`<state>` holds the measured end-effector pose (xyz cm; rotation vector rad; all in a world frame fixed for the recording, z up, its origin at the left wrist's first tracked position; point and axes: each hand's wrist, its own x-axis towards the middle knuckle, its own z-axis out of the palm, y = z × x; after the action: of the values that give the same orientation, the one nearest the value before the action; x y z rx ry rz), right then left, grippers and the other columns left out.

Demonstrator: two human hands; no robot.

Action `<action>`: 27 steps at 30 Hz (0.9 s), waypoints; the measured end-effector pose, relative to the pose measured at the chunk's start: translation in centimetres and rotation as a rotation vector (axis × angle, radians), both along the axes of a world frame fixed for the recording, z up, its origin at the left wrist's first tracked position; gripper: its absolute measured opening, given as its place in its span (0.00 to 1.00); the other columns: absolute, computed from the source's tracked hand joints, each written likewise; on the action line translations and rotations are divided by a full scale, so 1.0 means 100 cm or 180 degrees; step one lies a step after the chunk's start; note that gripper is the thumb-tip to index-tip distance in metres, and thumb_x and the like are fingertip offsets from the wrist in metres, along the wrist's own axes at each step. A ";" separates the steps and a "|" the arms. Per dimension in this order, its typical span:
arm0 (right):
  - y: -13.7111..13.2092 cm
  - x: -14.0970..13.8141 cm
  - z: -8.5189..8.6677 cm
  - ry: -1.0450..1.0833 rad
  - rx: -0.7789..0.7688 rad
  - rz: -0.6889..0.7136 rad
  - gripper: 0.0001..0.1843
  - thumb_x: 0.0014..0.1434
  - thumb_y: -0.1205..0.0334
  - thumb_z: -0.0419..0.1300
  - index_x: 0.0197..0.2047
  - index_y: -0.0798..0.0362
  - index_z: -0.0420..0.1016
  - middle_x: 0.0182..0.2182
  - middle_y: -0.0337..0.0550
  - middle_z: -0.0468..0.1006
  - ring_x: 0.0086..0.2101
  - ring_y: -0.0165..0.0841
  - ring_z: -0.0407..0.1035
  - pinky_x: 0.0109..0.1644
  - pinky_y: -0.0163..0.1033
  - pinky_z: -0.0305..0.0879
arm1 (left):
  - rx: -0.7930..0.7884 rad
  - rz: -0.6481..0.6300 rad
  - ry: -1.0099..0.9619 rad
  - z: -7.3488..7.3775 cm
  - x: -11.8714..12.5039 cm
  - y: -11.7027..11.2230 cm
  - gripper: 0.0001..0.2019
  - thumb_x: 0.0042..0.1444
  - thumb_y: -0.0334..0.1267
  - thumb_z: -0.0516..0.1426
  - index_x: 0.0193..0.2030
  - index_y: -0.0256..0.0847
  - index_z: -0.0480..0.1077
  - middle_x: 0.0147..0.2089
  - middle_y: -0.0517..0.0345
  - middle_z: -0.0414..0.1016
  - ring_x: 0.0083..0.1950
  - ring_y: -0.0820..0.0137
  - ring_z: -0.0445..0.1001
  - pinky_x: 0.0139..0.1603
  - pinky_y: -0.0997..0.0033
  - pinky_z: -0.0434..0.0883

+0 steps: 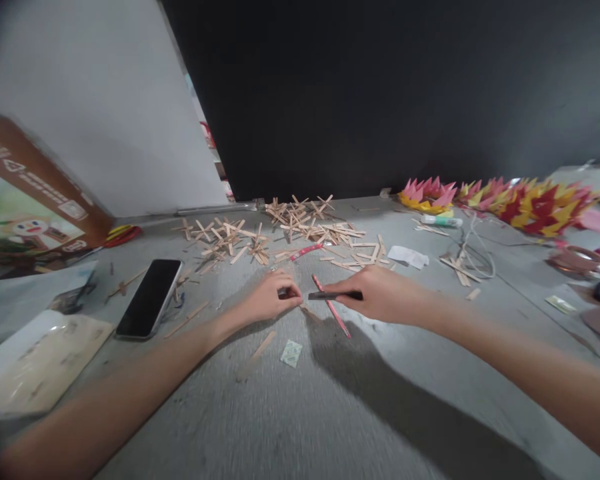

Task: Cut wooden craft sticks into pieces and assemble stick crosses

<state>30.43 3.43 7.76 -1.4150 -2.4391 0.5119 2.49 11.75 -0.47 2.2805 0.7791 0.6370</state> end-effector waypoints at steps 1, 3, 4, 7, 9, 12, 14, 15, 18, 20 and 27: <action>-0.002 -0.004 -0.002 0.0056 0.0010 -0.0011 0.17 0.68 0.55 0.61 0.57 0.35 0.85 0.32 0.38 0.88 0.23 0.32 0.71 0.30 0.37 0.59 | -0.0033 0.0002 -0.0029 0.000 0.000 0.000 0.07 0.60 0.41 0.65 0.33 0.44 0.80 0.34 0.53 0.80 0.44 0.59 0.74 0.51 0.60 0.64; -0.004 -0.011 -0.005 0.0116 0.0006 -0.0029 0.16 0.68 0.56 0.61 0.55 0.36 0.86 0.30 0.38 0.87 0.23 0.32 0.71 0.30 0.36 0.58 | -0.0074 0.0011 -0.0070 0.001 0.000 -0.001 0.07 0.60 0.42 0.64 0.32 0.44 0.80 0.33 0.53 0.80 0.44 0.58 0.74 0.51 0.59 0.64; -0.005 -0.013 -0.007 0.0083 -0.0001 -0.0014 0.16 0.68 0.56 0.61 0.55 0.36 0.86 0.29 0.38 0.86 0.23 0.32 0.71 0.29 0.36 0.57 | -0.0073 0.0017 -0.0070 0.002 0.000 -0.001 0.07 0.60 0.42 0.64 0.32 0.44 0.80 0.33 0.53 0.80 0.44 0.58 0.74 0.51 0.59 0.64; -0.008 -0.015 -0.011 -0.0073 0.0004 0.0065 0.19 0.69 0.59 0.59 0.58 0.34 0.84 0.32 0.37 0.87 0.25 0.32 0.73 0.30 0.36 0.56 | -0.0059 0.0048 -0.0067 0.003 0.001 -0.002 0.06 0.59 0.40 0.65 0.31 0.44 0.80 0.33 0.53 0.80 0.42 0.60 0.74 0.49 0.61 0.65; -0.010 -0.014 -0.013 -0.0044 0.0018 0.0058 0.19 0.69 0.60 0.60 0.57 0.34 0.84 0.34 0.38 0.88 0.26 0.32 0.74 0.30 0.36 0.56 | -0.0066 0.0064 -0.0110 0.003 0.001 -0.003 0.06 0.58 0.39 0.65 0.30 0.43 0.79 0.31 0.53 0.79 0.40 0.61 0.73 0.45 0.63 0.65; -0.012 -0.013 -0.016 0.0045 0.0014 0.0010 0.18 0.67 0.60 0.61 0.56 0.34 0.85 0.35 0.38 0.88 0.26 0.32 0.74 0.28 0.36 0.56 | -0.0090 0.0068 -0.0182 0.002 0.001 -0.003 0.06 0.57 0.38 0.65 0.30 0.43 0.79 0.30 0.54 0.78 0.38 0.62 0.72 0.41 0.65 0.65; -0.013 -0.013 -0.016 -0.0012 0.0001 0.0033 0.18 0.67 0.61 0.61 0.56 0.33 0.84 0.35 0.38 0.88 0.26 0.32 0.75 0.29 0.35 0.56 | -0.0111 0.0069 -0.0186 0.001 0.001 -0.002 0.05 0.57 0.38 0.65 0.30 0.43 0.79 0.31 0.54 0.78 0.37 0.63 0.72 0.40 0.66 0.65; -0.013 -0.014 -0.016 -0.0061 -0.0006 0.0056 0.19 0.68 0.61 0.61 0.56 0.33 0.84 0.35 0.37 0.88 0.27 0.32 0.75 0.29 0.35 0.56 | -0.0126 0.0069 -0.0175 0.000 0.001 -0.002 0.05 0.57 0.37 0.65 0.30 0.43 0.79 0.31 0.54 0.78 0.37 0.63 0.72 0.40 0.66 0.65; -0.014 -0.014 -0.015 -0.0138 0.0007 0.0069 0.19 0.68 0.62 0.60 0.56 0.32 0.84 0.35 0.37 0.88 0.26 0.32 0.74 0.29 0.35 0.56 | -0.0164 0.0078 -0.0139 0.001 0.001 -0.003 0.05 0.57 0.36 0.65 0.30 0.42 0.79 0.31 0.54 0.78 0.36 0.64 0.72 0.39 0.67 0.65; -0.015 -0.014 -0.015 -0.0087 0.0033 0.0043 0.19 0.68 0.62 0.61 0.56 0.32 0.85 0.35 0.38 0.88 0.26 0.33 0.75 0.29 0.36 0.56 | -0.0171 0.0078 -0.0154 0.002 0.001 -0.003 0.05 0.57 0.36 0.65 0.30 0.42 0.79 0.31 0.54 0.78 0.36 0.64 0.72 0.39 0.67 0.65; -0.016 -0.014 -0.015 -0.0259 0.0075 0.0017 0.20 0.68 0.63 0.59 0.57 0.33 0.84 0.37 0.39 0.88 0.28 0.34 0.76 0.29 0.36 0.57 | -0.0186 0.0072 -0.0172 0.001 0.000 -0.002 0.05 0.57 0.38 0.65 0.30 0.43 0.80 0.31 0.53 0.78 0.37 0.63 0.73 0.39 0.66 0.65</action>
<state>29.00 1.82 6.24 -1.4474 -2.5042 0.4334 2.52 11.50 -0.37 2.1955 0.7884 0.6745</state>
